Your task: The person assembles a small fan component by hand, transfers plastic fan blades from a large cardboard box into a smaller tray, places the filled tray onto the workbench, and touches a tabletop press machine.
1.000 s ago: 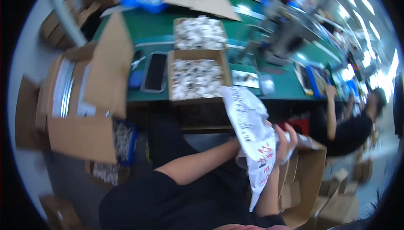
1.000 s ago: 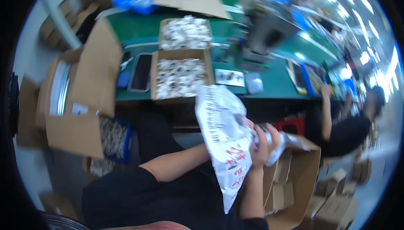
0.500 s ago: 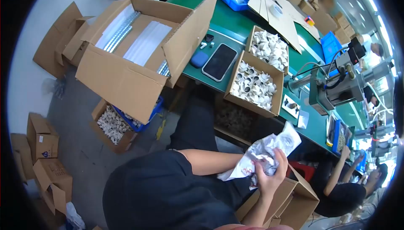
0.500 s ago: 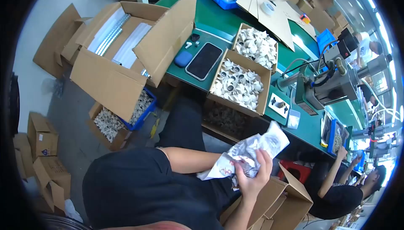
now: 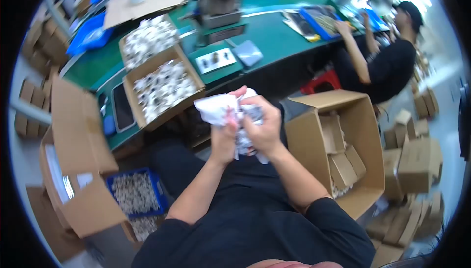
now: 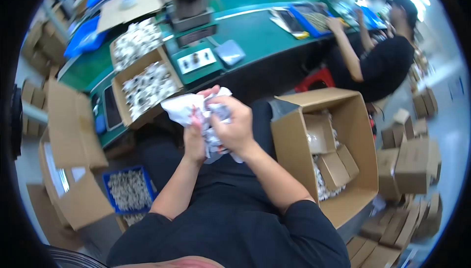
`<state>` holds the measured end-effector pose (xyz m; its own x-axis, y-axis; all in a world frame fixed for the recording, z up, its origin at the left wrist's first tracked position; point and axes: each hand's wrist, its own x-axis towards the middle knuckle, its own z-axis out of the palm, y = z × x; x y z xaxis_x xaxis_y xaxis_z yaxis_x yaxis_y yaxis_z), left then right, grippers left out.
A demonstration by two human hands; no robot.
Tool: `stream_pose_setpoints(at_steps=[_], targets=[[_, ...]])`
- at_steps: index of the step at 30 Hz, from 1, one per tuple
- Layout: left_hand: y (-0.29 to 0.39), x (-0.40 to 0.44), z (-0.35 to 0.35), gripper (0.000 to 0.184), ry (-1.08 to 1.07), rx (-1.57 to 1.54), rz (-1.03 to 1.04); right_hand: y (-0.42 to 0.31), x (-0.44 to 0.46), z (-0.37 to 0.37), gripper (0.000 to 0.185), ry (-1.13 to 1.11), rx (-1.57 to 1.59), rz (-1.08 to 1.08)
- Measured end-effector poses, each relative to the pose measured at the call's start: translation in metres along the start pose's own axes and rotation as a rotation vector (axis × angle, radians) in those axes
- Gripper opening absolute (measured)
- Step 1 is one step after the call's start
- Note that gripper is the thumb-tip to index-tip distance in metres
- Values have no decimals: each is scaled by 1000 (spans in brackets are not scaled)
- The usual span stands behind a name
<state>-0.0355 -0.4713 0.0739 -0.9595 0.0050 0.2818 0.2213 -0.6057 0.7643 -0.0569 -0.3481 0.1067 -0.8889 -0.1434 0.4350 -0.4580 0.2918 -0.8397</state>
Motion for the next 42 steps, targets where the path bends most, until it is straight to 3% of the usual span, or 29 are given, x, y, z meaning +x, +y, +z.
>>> stream_pose_setpoints(at_steps=[1, 2, 4, 5, 6, 8, 9, 10, 13, 14, 17, 18, 20, 21, 22, 25, 26, 28, 29, 30, 33, 34, 37, 40, 42], targets=[[-4, 4, 4, 66, 151, -28, -87, 3, 0, -1, 35, -19, -32, -68], [-8, 13, 2, 66, 117, -35, -99, -1, 1, -3, 35, 13, -50, -67], [-20, 27, -14, 48, 200, -415, -323, -17, -6, -6, 44, 178, 39, -245], [-29, 29, -20, 41, 257, -603, -430, -23, -13, -11, 44, 181, 36, -239], [-42, 29, -27, 41, 258, -602, -436, -29, -21, -15, 47, 71, -163, -312], [-70, 30, -40, 34, 65, -163, -163, -34, -31, -22, 51, -155, -562, -451], [-81, 29, -45, 31, -33, 53, -25, -30, -32, -23, 51, -155, -564, -447], [-78, 30, -33, 31, -31, 49, -30, -23, -34, -24, 50, -88, -640, -458], [-73, 32, 11, 31, 219, -533, -468, -8, -37, -28, 49, 29, -784, -487], [-73, 35, 15, 31, 226, -536, -464, -5, -33, -33, 47, 59, -763, -491], [-71, 41, 21, 32, -52, -750, -745, 8, -18, -48, 41, 142, -718, -476], [-67, 44, 33, 32, -63, -741, -775, 14, -11, -56, 34, 251, -654, -445], [-55, 44, 74, 31, 68, -514, -580, 24, 0, -73, 27, 399, -632, -367], [-55, 39, 91, 32, 116, -409, -491, 28, 6, -85, 17, 421, -468, -284], [-56, 31, 103, 32, 79, -422, -548, 30, 4, -101, 11, 445, -310, -211], [-55, 8, 124, 39, -317, 79, -256, 27, -16, -143, 15, 545, -344, -3], [-56, 7, 124, 39, -334, 57, -266, 26, -18, -153, 19, 566, -321, 80], [-55, 16, 111, 40, -659, 351, -199, 30, -33, -194, 27, 643, -525, -77], [-55, 21, 102, 40, -812, 506, -161, 29, -44, -226, 28, 669, -676, 67], [-51, 28, 92, 40, -807, 498, -167, 25, -59, -262, 30, 688, -823, 216], [-33, 55, 60, 31, -1112, 304, -677, 25, -124, -362, 34, 815, -1158, 567], [-33, 60, 52, 31, -1090, 300, -661, 27, -155, -393, 34, 723, -1312, 567], [-34, 65, 29, 25, -712, 319, -614, 19, -223, -424, 39, 390, -1919, 549], [-46, 61, 14, 25, -664, 280, -651, 4, -198, -393, 44, 387, -1676, 525], [-49, 46, 7, 25, -641, 284, -729, -22, -144, -355, 49, 464, -868, 606]])
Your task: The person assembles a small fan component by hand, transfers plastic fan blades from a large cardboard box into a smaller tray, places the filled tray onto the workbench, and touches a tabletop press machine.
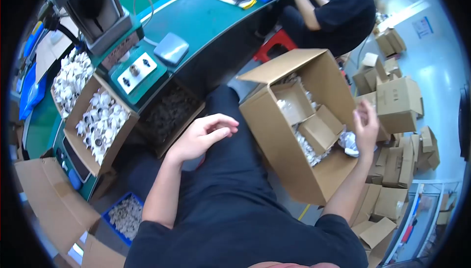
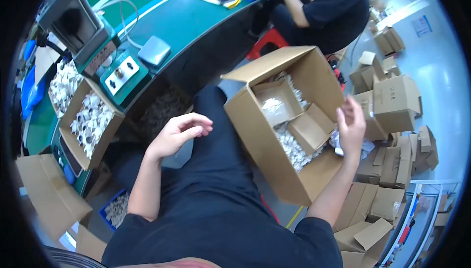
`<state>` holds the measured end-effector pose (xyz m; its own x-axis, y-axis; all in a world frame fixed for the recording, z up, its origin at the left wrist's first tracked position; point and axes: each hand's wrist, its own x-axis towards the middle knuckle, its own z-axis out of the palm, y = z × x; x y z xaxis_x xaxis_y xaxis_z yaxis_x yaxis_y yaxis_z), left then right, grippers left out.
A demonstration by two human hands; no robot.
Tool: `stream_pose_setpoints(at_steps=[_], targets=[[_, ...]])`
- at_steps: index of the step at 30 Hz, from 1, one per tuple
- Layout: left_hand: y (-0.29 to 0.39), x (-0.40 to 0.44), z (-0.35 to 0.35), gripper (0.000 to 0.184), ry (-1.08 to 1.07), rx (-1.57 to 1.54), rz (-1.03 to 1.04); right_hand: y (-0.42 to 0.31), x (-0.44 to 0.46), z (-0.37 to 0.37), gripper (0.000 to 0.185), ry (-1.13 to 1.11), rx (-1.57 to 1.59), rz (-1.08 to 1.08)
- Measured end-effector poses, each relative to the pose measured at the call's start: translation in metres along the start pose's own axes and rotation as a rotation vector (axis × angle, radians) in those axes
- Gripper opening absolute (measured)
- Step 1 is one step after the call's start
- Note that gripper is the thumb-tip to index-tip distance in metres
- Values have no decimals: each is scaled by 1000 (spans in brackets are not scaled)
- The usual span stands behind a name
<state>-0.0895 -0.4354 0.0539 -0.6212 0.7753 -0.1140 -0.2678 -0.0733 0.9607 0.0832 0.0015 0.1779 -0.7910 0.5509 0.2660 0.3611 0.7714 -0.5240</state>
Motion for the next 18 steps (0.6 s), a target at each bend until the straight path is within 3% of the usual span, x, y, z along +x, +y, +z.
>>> stream_pose_setpoints(at_steps=[2, 4, 5, 6, 7, 8, 9, 11, 13, 15, 16, 18], targets=[[-9, -2, 12, 24, -80, 26, -11, -84, -2, 16, 58, 57, 208, -451], [-4, -11, 24, 22, -104, 102, -43, -138, 9, 20, 92, -125, 422, -925], [0, -17, 28, 20, -155, 176, -5, -177, 2, 33, 101, -77, 453, -1067], [3, -22, 29, 20, -157, 159, -82, -165, -15, 45, 101, -111, 487, -1001], [5, -27, 31, 17, -183, 190, 98, -180, -32, 78, 101, -148, 513, -936], [4, -35, 36, 15, -201, 215, 287, -97, 5, 71, 100, -187, 532, -881], [3, -52, 49, 15, -185, 180, 233, -6, 33, 51, 100, -237, 547, -837], [19, -56, 50, 12, -206, -172, 468, -104, 3, 95, 99, -204, 574, -942], [32, -45, 44, 13, -331, -318, 685, -144, 6, 116, 98, -101, 593, -1071], [45, -51, 60, 16, -163, -557, 727, -146, 19, 131, 97, -60, 640, -1143], [50, -38, 57, 16, -160, -521, 736, -156, 15, 141, 97, -38, 663, -1160], [58, -10, 58, 24, -426, -596, 962, -141, 12, 133, 96, 23, 697, -1177]])
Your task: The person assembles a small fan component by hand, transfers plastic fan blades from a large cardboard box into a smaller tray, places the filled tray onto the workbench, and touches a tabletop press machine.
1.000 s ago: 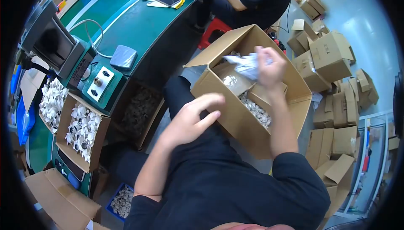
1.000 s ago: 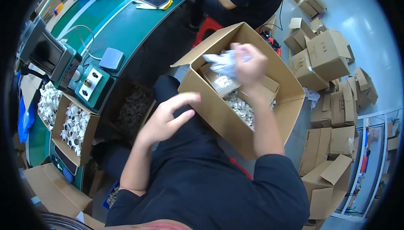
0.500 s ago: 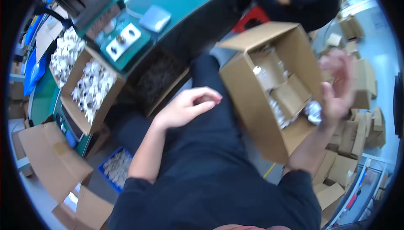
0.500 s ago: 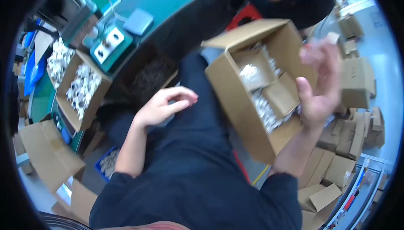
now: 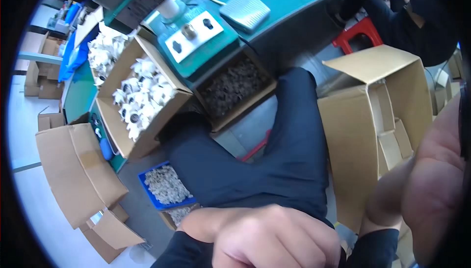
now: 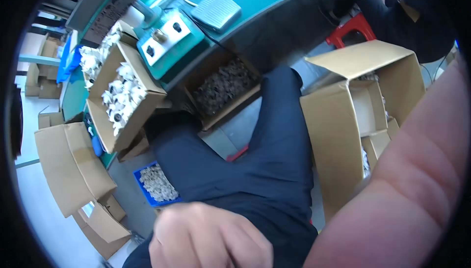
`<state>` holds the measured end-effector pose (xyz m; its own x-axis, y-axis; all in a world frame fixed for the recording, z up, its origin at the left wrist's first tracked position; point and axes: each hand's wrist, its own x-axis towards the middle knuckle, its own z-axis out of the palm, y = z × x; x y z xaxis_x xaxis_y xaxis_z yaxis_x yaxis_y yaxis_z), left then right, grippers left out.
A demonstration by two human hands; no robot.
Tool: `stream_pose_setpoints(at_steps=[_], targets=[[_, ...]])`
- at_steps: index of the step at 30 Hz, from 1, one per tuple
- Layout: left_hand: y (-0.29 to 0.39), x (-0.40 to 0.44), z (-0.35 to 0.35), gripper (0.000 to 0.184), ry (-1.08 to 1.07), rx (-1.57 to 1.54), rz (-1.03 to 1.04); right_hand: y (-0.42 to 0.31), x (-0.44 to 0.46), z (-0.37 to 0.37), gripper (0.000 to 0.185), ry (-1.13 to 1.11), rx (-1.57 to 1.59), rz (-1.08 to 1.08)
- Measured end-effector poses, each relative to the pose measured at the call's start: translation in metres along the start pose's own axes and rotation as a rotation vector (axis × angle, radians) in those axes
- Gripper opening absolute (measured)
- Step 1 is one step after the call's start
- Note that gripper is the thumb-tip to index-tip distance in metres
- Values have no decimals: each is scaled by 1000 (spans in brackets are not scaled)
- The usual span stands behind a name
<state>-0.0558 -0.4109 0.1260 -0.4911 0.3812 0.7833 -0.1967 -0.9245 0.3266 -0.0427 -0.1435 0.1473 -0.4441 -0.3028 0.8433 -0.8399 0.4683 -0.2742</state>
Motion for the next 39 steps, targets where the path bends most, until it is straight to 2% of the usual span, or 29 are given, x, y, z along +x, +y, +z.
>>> stream_pose_setpoints(at_steps=[1, 3, 11, 14, 15, 19, 20, 21, 25, 26, 28, 29, 33, 38, 39], targets=[[0, 6, -5, 28, -121, -95, 84, 3, -7, 1, 96, 17, -1, -9], [-2, 14, -8, 28, -148, -93, 71, -10, -1, 7, 95, 37, -24, -24], [-22, 4, 0, 27, -122, -78, 107, 2, -7, -32, 91, -3, -33, -35], [-2, 6, -8, 27, -69, -52, 106, -5, -11, -14, 90, -14, 5, -12], [-29, 12, 17, 27, -62, -49, 108, -4, -6, -11, 90, -17, 7, -11], [-6, 8, -3, 26, -58, -44, 134, -20, 28, 31, 88, -41, -4, -26], [-4, 7, -2, 26, -51, -38, 134, -1, -19, -53, 88, -43, 1, -24], [-3, 7, -1, 26, -41, -33, 133, 2, -29, -69, 87, -44, 5, -20], [-6, 6, 3, 26, -20, -30, 134, -6, 21, 8, 86, -54, 1, -11], [-11, 6, 6, 26, -23, -36, 137, 3, 10, -16, 85, -59, -10, -12], [-1, 4, 2, 25, -20, -40, 132, 0, 16, -4, 84, -57, -21, -7], [-19, 1, 22, 25, -12, -38, 128, 0, 13, -7, 84, -57, -19, -1], [-21, -5, 26, 25, 13, -28, 124, 4, -7, -38, 82, -62, -16, 10], [-12, -6, 21, 24, 15, -14, 105, 8, -14, -44, 80, -44, -29, 10], [-16, -7, 24, 24, 20, -12, 107, 0, 2, -17, 80, -47, -29, 11]])
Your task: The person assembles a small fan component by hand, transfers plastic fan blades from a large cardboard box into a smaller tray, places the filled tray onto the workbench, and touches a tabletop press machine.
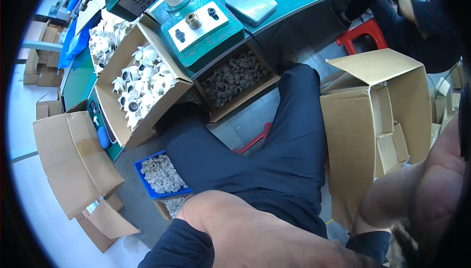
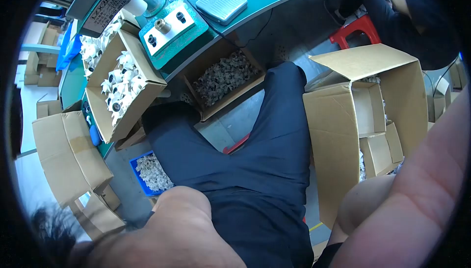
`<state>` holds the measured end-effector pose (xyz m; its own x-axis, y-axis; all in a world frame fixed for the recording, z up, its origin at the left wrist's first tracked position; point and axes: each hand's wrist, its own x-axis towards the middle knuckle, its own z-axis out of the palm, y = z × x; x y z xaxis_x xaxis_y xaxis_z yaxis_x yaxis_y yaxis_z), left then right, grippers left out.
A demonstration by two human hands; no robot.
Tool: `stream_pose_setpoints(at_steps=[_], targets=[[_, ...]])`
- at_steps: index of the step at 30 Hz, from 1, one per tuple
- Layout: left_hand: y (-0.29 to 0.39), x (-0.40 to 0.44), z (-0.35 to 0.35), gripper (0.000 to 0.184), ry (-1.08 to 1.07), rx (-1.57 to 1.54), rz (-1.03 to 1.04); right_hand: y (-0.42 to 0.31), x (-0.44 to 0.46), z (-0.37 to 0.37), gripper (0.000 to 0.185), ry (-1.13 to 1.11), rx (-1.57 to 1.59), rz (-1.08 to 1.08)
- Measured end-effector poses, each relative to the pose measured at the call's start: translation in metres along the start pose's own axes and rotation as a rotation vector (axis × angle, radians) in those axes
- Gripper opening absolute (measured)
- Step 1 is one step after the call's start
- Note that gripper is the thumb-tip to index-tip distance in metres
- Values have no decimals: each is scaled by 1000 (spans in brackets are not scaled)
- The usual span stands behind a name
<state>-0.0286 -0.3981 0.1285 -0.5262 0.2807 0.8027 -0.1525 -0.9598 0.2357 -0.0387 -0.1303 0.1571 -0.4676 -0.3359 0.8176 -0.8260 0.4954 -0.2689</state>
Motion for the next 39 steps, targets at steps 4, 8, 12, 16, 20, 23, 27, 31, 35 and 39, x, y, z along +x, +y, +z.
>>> stream_pose_setpoints(at_steps=[4, 8, 12, 16, 20, 23, 27, 31, 35, 39], targets=[[2, 0, 1, 24, 3, -8, 0, -2, 13, 3, 78, -6, -24, 3], [2, 1, 0, 23, 12, -1, 5, 4, 16, 8, 77, -14, -32, 0], [1, 1, 1, 23, 13, 0, -5, -2, 16, -2, 75, -8, -50, 3], [0, 2, 0, 22, 23, 3, 0, 2, 13, -4, 73, -17, -61, 3], [-5, 5, 0, 22, 28, 13, -7, 0, 11, -9, 72, -12, -70, 3], [-3, 4, 1, 22, 36, 7, 7, -1, 27, 4, 71, -31, -84, 0], [-20, 8, -1, 21, 21, 4, -6, -4, 18, -9, 69, -17, -115, -3], [-5, 0, 2, 21, 33, 13, -4, -2, 27, 5, 67, -23, -119, -3], [-10, 3, 3, 20, 62, 32, -18, 0, 17, -19, 66, -20, -107, 12], [5, 0, -3, 20, 64, -5, -16, -10, 40, 22, 64, -40, -155, 26]])
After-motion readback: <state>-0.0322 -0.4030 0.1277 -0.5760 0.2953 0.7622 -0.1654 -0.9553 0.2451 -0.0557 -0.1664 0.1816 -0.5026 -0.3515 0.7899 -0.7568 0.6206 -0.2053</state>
